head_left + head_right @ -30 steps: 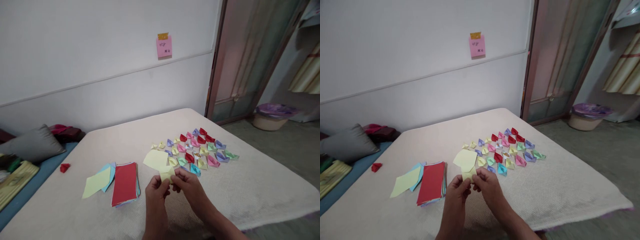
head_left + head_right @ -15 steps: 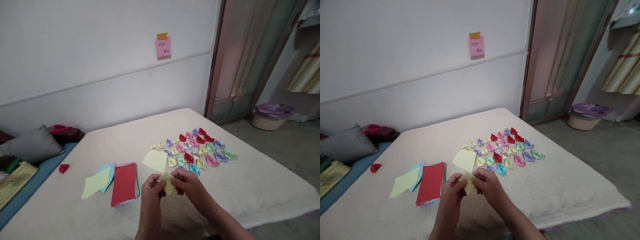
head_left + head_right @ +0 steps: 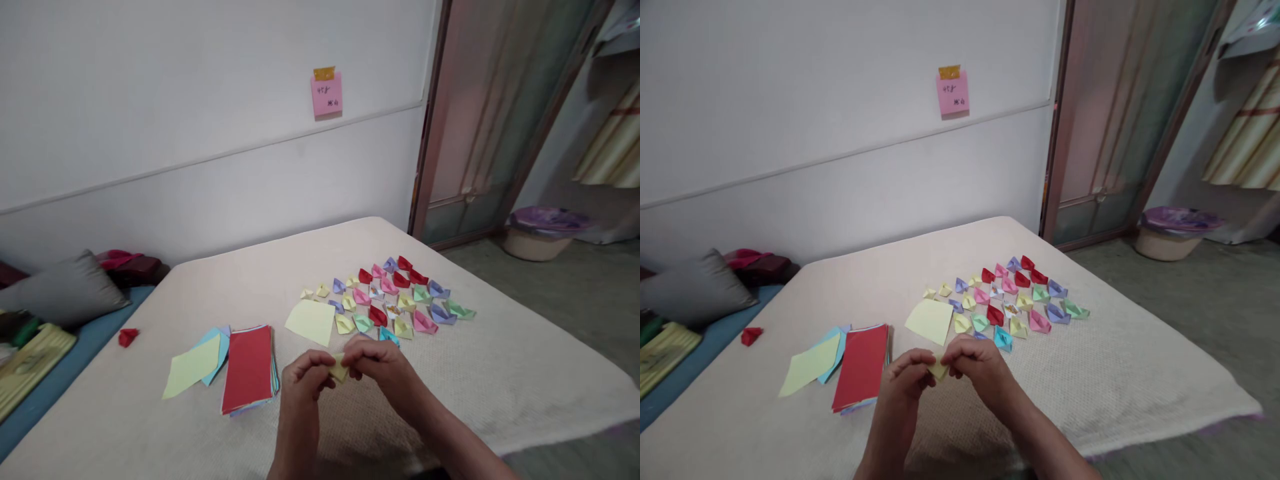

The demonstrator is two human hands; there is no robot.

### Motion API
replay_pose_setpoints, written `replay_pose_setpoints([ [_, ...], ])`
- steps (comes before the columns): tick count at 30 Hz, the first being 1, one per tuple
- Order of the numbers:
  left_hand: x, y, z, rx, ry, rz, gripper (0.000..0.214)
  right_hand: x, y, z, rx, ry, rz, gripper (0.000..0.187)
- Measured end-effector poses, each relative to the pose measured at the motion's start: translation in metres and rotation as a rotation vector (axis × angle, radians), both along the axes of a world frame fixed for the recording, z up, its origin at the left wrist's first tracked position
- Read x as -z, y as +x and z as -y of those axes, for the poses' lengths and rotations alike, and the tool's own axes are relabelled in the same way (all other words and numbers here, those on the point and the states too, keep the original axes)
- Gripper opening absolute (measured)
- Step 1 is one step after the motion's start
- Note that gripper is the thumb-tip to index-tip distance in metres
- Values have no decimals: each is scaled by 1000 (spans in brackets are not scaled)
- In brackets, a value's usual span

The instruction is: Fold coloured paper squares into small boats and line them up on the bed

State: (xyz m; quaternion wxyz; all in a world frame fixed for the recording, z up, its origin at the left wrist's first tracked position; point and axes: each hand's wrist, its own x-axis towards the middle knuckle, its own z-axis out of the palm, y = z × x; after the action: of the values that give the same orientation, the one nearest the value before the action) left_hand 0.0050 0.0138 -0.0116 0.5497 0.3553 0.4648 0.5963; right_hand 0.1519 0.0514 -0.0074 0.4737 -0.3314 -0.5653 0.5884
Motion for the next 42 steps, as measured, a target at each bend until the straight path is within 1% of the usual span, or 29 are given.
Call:
replay_pose_setpoints([
  [2, 1, -1, -2, -5, 11, -81, 7, 1, 1, -1, -6, 32, 27, 21],
  [5, 2, -2, -3, -61, 74, -204, 6, 1, 4, -1, -26, 40, 54, 23],
  [7, 0, -2, -2, -98, 117, -270, 8, 0, 5, -1, -27, 6, 18, 20],
  [10, -6, -2, 1, -97, 151, -350, 9, -2, 7, -1, -5, -88, -27, 17],
  [12, -9, -1, 3, -78, 174, -402, 7, -2, 7, -2, 9, -108, 14, 14],
  [14, -12, 0, 5, -63, 204, -456, 5, -2, 6, -3, -1, -79, 97, 10],
  [15, -12, 0, 6, -58, 219, -482, 4, -1, 6, -4, -11, -57, 143, 10],
  [17, -12, 2, 7, -52, 229, -516, 4, 1, 4, -3, -8, 17, 230, 16],
  [18, -11, 2, 7, -53, 219, -509, 6, 1, 3, -3, 18, 78, 273, 18],
  [21, -10, 5, 6, -41, 135, -394, 21, 3, 1, 1, 174, 328, 412, 21],
  [23, -9, 5, 4, -17, 72, -320, 25, 6, 0, 4, 260, 497, 512, 21],
  [26, -11, 4, 1, 5, 21, -345, 15, 12, -2, 9, 312, 703, 600, 21],
  [28, -13, 3, 0, -9, 27, -398, 12, 14, -2, 10, 305, 768, 611, 21],
  [30, -15, 2, 0, -23, 45, -427, 12, 12, -2, 9, 274, 738, 612, 20],
  [32, -15, 1, 0, -31, 44, -433, 11, 9, -1, 8, 230, 662, 602, 19],
  [35, -11, -2, 0, -59, 28, -395, 12, 4, 0, 7, 188, 557, 560, 20],
  [39, -3, -7, -1, -94, 54, -293, 20, 4, 0, 7, 208, 460, 529, 22],
  [42, -1, -8, -1, -78, 55, -270, 22, 6, 1, 6, 237, 413, 515, 26],
])
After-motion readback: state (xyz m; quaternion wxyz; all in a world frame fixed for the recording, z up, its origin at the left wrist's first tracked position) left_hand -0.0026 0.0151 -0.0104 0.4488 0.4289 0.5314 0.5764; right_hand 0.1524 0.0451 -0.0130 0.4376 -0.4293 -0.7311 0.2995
